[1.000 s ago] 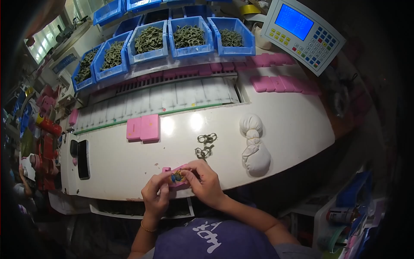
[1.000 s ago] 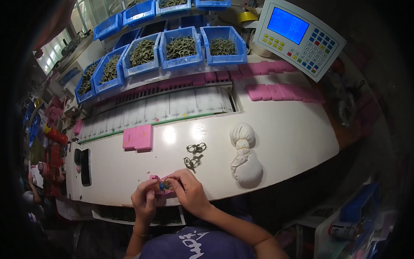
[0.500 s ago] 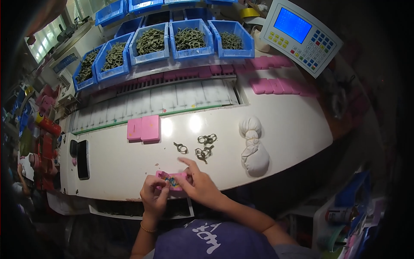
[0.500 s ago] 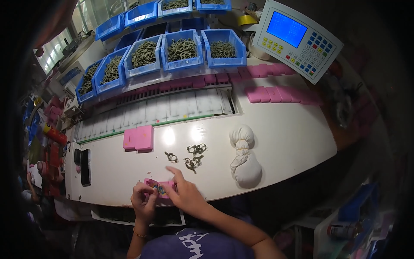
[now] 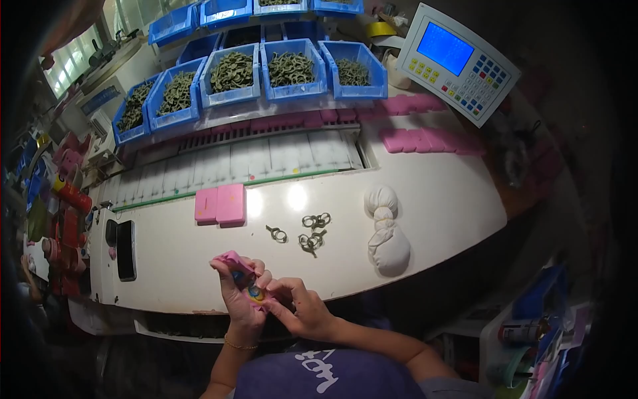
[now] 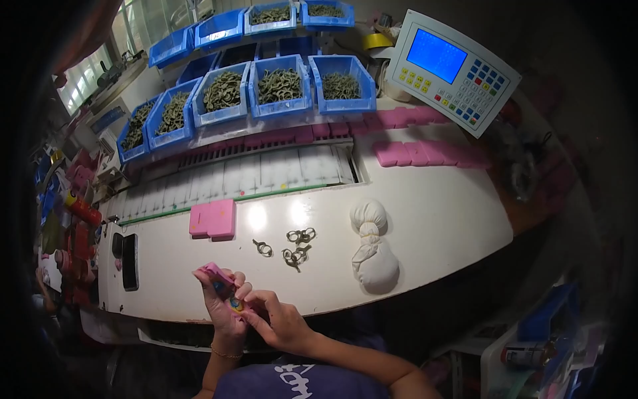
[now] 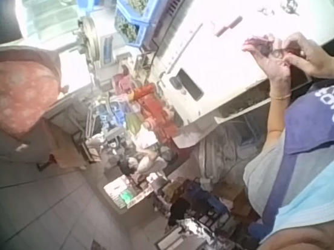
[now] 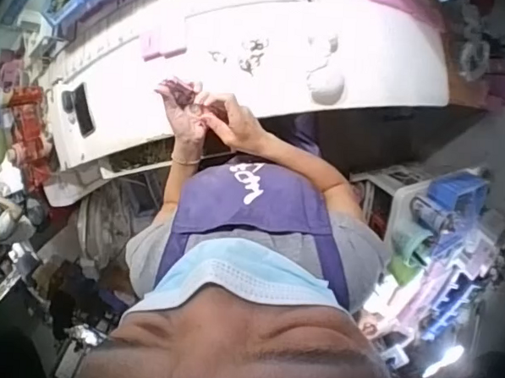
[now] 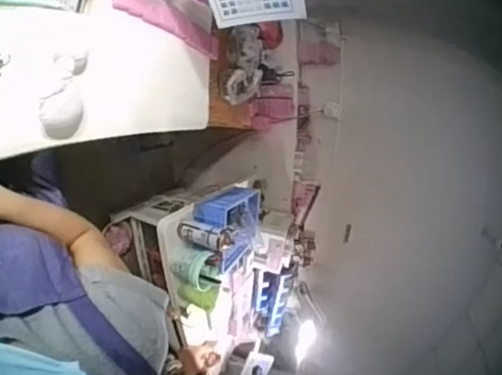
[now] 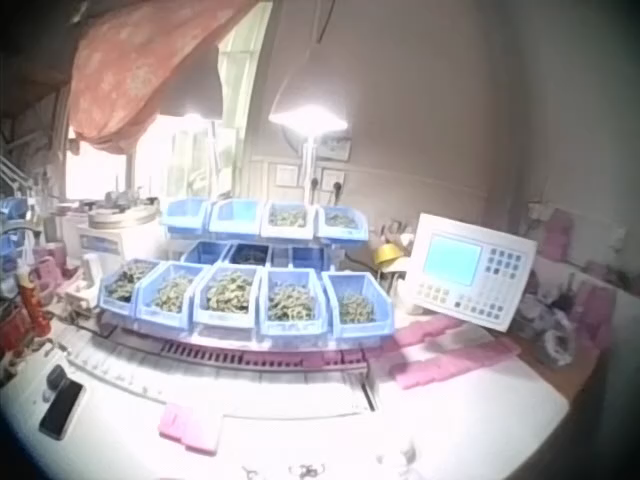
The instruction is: Assembling small plastic charms and metal components using molds.
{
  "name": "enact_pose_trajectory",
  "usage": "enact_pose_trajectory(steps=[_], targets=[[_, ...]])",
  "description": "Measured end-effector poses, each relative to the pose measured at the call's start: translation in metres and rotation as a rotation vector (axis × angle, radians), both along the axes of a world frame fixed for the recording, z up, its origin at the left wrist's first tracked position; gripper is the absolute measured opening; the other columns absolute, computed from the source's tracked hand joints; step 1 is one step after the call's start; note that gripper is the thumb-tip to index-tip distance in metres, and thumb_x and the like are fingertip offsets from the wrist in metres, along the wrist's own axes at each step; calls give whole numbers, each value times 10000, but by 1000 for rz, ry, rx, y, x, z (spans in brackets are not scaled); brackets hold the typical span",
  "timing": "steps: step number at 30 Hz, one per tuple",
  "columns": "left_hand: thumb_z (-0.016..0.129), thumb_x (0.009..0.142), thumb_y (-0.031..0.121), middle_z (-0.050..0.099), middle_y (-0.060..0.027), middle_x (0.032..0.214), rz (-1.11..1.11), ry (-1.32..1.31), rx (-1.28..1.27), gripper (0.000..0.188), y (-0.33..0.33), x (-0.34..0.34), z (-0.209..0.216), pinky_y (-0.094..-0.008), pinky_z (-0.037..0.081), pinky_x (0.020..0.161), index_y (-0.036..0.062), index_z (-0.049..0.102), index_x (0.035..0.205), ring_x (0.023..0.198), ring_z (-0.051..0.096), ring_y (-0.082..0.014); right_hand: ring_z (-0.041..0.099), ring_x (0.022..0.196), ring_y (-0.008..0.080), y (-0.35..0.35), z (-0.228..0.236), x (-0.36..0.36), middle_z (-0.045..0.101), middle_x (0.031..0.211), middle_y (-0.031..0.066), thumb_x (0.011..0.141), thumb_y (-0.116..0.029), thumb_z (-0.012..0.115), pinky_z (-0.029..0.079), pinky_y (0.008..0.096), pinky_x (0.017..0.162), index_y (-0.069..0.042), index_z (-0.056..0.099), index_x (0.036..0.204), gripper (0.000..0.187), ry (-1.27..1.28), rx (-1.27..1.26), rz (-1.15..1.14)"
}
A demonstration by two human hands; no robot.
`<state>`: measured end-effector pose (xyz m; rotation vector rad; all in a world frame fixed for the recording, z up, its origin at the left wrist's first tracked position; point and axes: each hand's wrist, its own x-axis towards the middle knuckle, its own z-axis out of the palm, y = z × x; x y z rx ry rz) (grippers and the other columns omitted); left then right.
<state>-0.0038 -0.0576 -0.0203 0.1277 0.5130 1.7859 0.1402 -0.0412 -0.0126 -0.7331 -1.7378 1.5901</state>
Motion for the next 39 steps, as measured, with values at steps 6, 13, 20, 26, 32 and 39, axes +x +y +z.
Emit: enact_pose_trajectory(steps=[6,13,20,26,32,39], targets=[[470,952,629,525,-72,715,11,-5,-246,605,18,-3,10,-318,472,510,50,607,845,529,533,-162,549,1015,400,95,26,71,560,1176,213,831,-279,739,434,500,938,5,552,1246,536,-787,972,-702],[477,960,572,534,-81,671,-95,166,-376,574,37,8,16,-355,492,504,14,586,874,505,535,-192,564,1132,442,127,39,114,510,1367,266,772,9,601,467,465,979,12,533,1318,550,-712,771,-531],[407,1034,358,647,-103,826,42,357,-357,456,49,28,36,-326,549,594,-41,624,999,676,650,-175,647,919,276,60,47,39,622,1282,200,704,75,633,541,367,767,1,629,1223,525,-271,1011,73],[404,1039,315,659,-96,801,-38,585,-252,446,43,5,44,-257,543,667,-57,644,988,716,661,-150,644,786,307,53,56,53,659,1202,227,634,100,641,538,373,727,44,651,1168,537,-31,994,-483],[484,1014,315,623,-125,715,295,1037,-194,427,51,13,7,-296,507,522,-68,628,894,550,599,-165,636,796,293,41,33,44,623,1273,221,679,71,604,540,362,747,53,595,1274,596,-37,644,-94],[489,1011,307,616,-109,723,214,1110,-164,404,53,23,16,-286,487,519,-41,619,853,550,583,-158,649,839,310,28,39,36,647,1224,197,692,63,594,542,376,783,41,608,1249,557,-3,563,-139]])
